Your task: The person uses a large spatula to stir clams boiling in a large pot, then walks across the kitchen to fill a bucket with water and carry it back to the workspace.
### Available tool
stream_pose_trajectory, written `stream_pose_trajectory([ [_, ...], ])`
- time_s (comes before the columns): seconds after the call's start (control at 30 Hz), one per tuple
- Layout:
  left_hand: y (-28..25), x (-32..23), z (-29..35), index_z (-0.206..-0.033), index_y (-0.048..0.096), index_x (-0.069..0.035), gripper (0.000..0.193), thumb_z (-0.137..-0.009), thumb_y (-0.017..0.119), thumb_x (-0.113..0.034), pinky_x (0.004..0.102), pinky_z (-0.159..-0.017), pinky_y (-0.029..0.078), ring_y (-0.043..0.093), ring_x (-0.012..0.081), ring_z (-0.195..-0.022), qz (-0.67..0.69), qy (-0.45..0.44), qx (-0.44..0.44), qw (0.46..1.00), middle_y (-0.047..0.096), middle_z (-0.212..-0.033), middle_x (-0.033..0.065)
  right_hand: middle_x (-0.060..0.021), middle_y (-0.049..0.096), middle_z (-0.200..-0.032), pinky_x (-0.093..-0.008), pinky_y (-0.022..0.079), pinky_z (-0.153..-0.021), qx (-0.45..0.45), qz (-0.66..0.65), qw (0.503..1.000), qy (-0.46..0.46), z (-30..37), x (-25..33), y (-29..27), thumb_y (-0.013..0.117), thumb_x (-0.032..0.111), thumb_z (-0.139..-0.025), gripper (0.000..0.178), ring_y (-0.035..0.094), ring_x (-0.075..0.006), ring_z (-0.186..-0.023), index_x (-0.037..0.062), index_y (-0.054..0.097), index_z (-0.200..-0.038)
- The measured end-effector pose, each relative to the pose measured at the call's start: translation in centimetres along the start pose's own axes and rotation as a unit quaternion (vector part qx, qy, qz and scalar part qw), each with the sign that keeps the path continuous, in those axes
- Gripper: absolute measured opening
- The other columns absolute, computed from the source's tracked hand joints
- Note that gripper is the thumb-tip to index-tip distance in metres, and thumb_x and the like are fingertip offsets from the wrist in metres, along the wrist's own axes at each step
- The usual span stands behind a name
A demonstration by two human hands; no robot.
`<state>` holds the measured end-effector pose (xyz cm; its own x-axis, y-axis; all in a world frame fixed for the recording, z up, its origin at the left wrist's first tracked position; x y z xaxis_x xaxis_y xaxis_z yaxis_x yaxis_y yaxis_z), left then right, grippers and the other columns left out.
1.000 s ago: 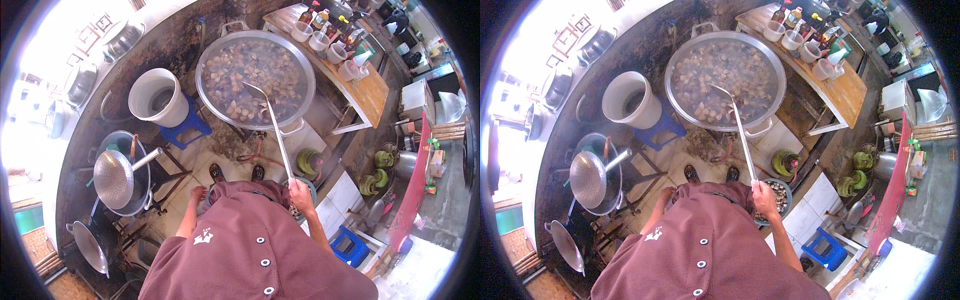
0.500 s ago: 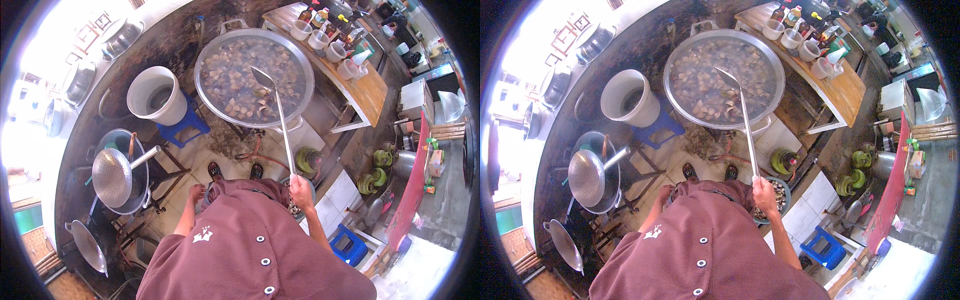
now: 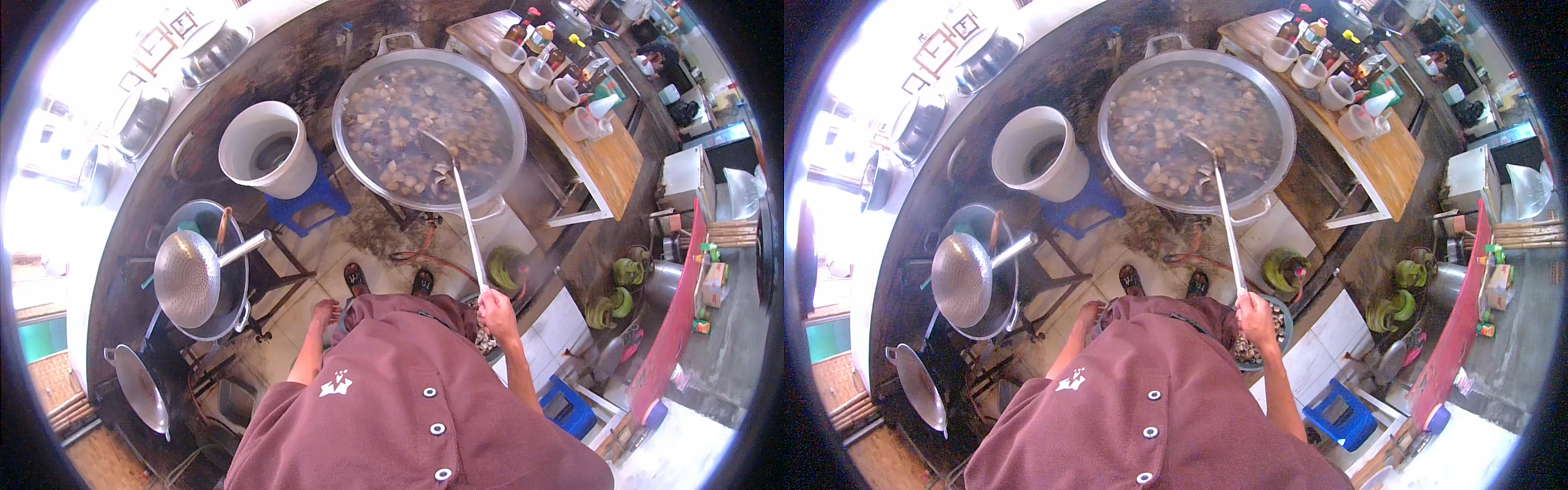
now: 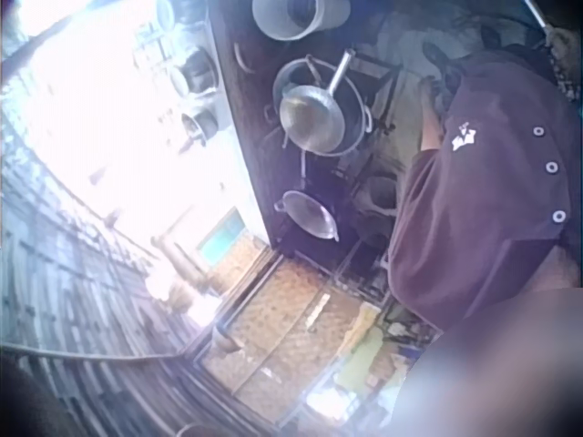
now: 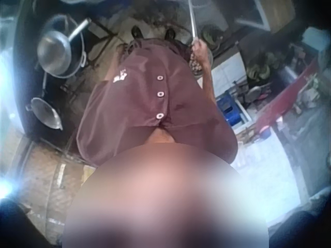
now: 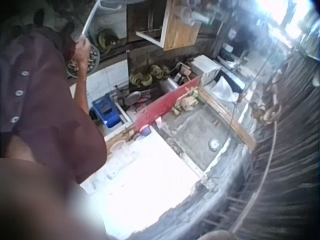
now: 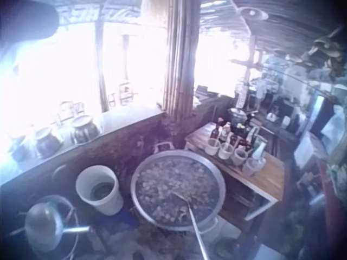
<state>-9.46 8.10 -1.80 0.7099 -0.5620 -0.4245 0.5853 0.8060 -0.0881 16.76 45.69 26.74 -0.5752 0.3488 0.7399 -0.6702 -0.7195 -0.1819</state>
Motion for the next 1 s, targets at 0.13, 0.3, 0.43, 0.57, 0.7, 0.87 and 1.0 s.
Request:
stream_pose_trajectory([
  [0.13,-0.5,0.0,1.2,-0.106,0.058,-0.011,0.023,-0.092,0.048,-0.026,0.0317,-0.051,0.045,0.055,0.0148,-0.058,0.001,-0.007,0.010,1.000,0.062,-0.076,0.0027,0.0041,0.042,-0.055,-0.0242,0.030,-0.032,-0.001,-0.059,0.998,0.011,0.0,0.3,1.6,0.044,0.037,-0.101,0.035,0.038,-0.0054,-0.038,0.0097,0.047,-0.078],
  [0.3,-0.8,0.7,0.4,-0.109,0.058,-0.011,0.025,-0.092,0.048,-0.026,0.0343,-0.055,0.043,0.055,0.0160,-0.061,-0.148,0.108,0.048,0.982,0.063,-0.079,0.0031,0.0037,0.041,-0.053,-0.0241,0.032,-0.031,0.005,-0.088,0.996,-0.014,-0.4,1.8,1.8,0.044,0.042,-0.101,0.039,0.038,-0.0061,-0.036,0.0100,0.046,-0.078],
  [0.43,-0.7,1.0,-0.3,-0.109,0.058,-0.010,0.026,-0.092,0.047,-0.026,0.0353,-0.055,0.042,0.055,0.0165,-0.064,-0.137,0.074,0.045,0.987,0.063,-0.082,0.0035,0.0036,0.038,-0.052,-0.0242,0.033,-0.030,0.032,-0.144,0.989,-0.006,-0.6,3.4,1.6,0.045,0.046,-0.099,0.043,0.038,-0.0067,-0.036,0.0095,0.044,-0.077],
  [0.57,-0.8,0.4,0.4,-0.109,0.059,-0.010,0.026,-0.092,0.047,-0.025,0.0348,-0.057,0.045,0.055,0.0160,-0.065,-0.063,0.003,-0.003,0.998,0.064,-0.084,0.0042,0.0044,0.037,-0.053,-0.0220,0.033,-0.031,0.064,-0.227,0.972,-0.022,-0.6,4.9,3.5,0.044,0.048,-0.099,0.043,0.036,-0.0060,-0.037,0.0098,0.045,-0.079],
  [0.7,-0.5,-0.4,0.6,-0.109,0.060,-0.009,0.027,-0.093,0.044,-0.024,0.0348,-0.059,0.048,0.056,0.0160,-0.065,-0.086,0.013,-0.008,0.996,0.064,-0.084,0.0050,0.0044,0.038,-0.057,-0.0203,0.033,-0.033,0.031,-0.198,0.980,-0.015,-2.0,6.1,4.7,0.045,0.046,-0.099,0.040,0.036,-0.0038,-0.040,0.0085,0.049,-0.085],
  [0.87,-0.7,0.2,-0.8,-0.109,0.060,-0.008,0.029,-0.092,0.042,-0.023,0.0357,-0.061,0.049,0.057,0.0170,-0.067,-0.055,0.027,0.008,0.998,0.064,-0.084,0.0056,0.0044,0.037,-0.061,-0.0196,0.029,-0.034,0.033,-0.226,0.973,-0.035,-3.9,7.5,4.2,0.045,0.037,-0.101,0.033,0.035,-0.0031,-0.042,0.0057,0.051,-0.107],
  [1.0,-1.7,1.3,-1.2,-0.110,0.060,-0.008,0.029,-0.092,0.041,-0.022,0.0369,-0.063,0.050,0.058,0.0177,-0.068,-0.022,0.000,-0.013,1.000,0.064,-0.084,0.0056,0.0037,0.039,-0.062,-0.0203,0.030,-0.036,-0.007,-0.245,0.969,-0.019,-3.8,6.3,4.5,0.044,0.035,-0.102,0.030,0.035,-0.0035,-0.043,0.0065,0.050,-0.108],
])
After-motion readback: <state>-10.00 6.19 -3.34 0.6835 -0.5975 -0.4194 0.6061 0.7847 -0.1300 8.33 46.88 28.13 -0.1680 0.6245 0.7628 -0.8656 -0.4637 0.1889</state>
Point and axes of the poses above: each hand's wrist, its own z-axis away from the middle knuckle, its own y-axis out of the palm, x = y × z, the point moved 5 cm from there along -z, towards the middle knuckle
